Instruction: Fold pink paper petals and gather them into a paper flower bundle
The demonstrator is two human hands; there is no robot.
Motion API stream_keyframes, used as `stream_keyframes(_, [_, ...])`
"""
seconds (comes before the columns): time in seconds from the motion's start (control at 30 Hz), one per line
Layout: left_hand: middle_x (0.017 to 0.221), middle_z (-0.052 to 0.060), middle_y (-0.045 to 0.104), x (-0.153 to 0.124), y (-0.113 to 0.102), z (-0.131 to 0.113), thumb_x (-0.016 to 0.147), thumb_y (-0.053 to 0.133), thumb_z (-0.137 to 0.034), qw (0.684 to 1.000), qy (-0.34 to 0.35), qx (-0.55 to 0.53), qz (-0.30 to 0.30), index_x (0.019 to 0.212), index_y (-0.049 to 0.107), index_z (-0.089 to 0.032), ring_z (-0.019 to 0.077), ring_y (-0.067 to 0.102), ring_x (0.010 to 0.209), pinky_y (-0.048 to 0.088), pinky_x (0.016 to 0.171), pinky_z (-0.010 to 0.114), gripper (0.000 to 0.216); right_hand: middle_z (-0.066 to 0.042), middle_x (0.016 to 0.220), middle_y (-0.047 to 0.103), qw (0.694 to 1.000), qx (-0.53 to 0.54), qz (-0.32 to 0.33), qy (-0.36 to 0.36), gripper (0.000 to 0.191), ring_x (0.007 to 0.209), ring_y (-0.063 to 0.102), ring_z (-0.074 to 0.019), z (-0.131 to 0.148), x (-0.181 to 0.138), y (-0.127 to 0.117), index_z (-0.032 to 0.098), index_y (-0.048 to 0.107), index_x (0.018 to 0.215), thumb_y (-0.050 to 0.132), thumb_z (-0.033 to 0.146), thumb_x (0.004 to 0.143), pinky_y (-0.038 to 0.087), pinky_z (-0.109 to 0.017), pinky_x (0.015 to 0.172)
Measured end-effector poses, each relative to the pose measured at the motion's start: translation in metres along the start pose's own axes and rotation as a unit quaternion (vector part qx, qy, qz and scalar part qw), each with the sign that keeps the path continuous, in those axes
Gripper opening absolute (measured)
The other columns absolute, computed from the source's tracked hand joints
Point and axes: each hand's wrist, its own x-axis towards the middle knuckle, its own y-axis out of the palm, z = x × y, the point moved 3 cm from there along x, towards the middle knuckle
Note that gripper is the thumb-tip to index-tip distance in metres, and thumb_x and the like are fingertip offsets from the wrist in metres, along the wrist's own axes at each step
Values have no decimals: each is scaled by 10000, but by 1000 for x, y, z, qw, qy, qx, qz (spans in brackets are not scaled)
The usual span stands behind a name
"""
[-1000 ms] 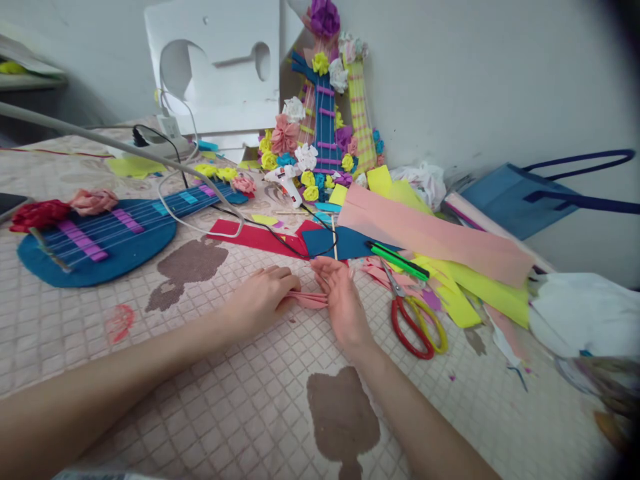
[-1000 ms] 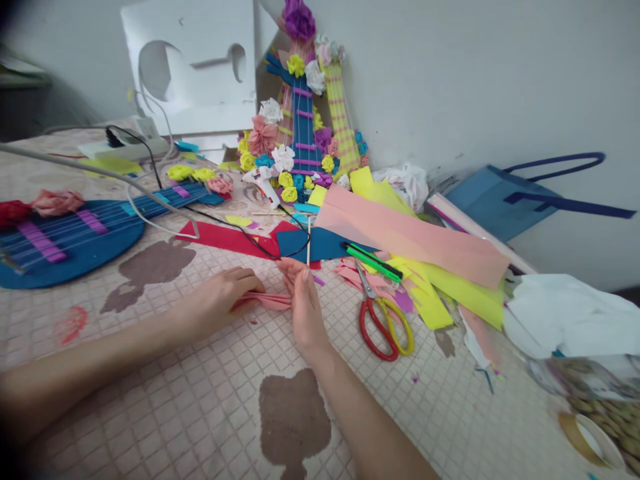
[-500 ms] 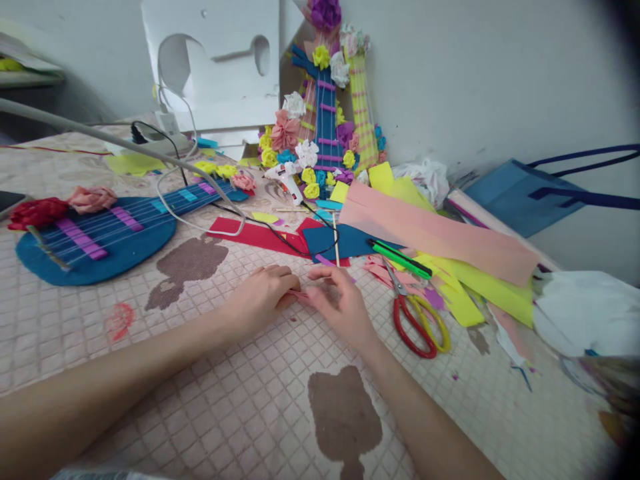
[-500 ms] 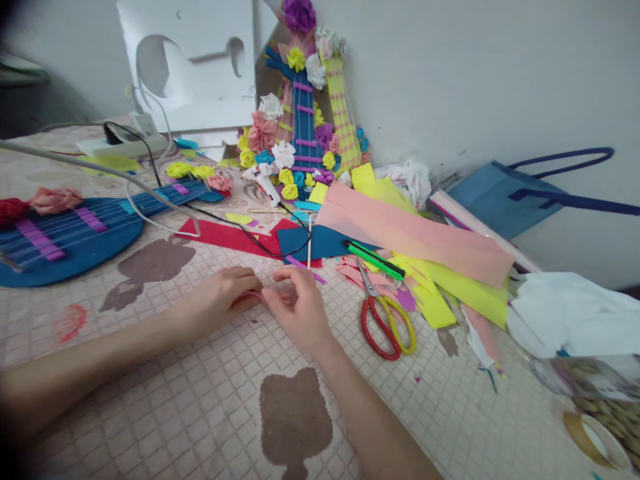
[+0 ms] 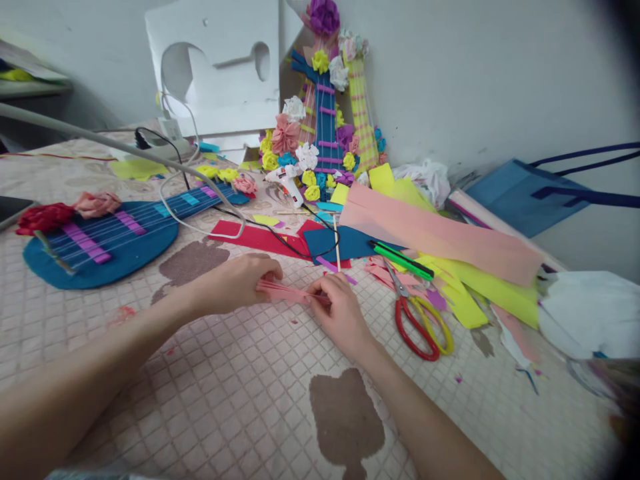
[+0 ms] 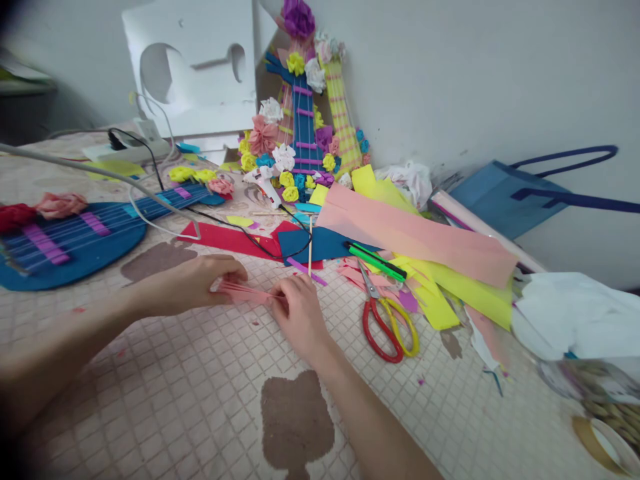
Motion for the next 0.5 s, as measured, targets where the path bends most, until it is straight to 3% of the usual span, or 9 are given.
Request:
stream_keyframes(0.13, [1057,55,619,-4,-3,-2,678,667,-225,999,20,-19,-26,1056,572,-180,213,569,965,434,806,302,392,-17,781,583,1000,-1,2,3,98,826,501,-204,1,0,0,203,542,765,562,135,832,406,-338,724])
stream_keyframes(0.33, [958,57,625,-1,14,-23,797,587,-235,989,87,-38,-110,930,580,-167,189,567,896,441,769,296,150,-18,787,581,1000,1,4,5,97,833,503,-208,2,1,0,206,543,771,563,125,821,403,-344,725])
stream_keyframes(0.4, [887,54,627,1,19,-27,839,545,-220,988,96,-33,-114,856,585,-159,181,564,842,436,739,295,75,-17,781,578,1000,0,5,4,102,823,503,-209,2,1,0,210,540,764,562,129,822,401,-345,717])
stream_keyframes(0.5, [802,40,623,3,24,-28,881,504,-223,989,97,-31,-110,798,578,-153,168,553,771,422,702,289,132,-17,771,575,1000,0,10,4,105,816,505,-211,2,1,0,216,532,755,559,156,837,401,-347,711])
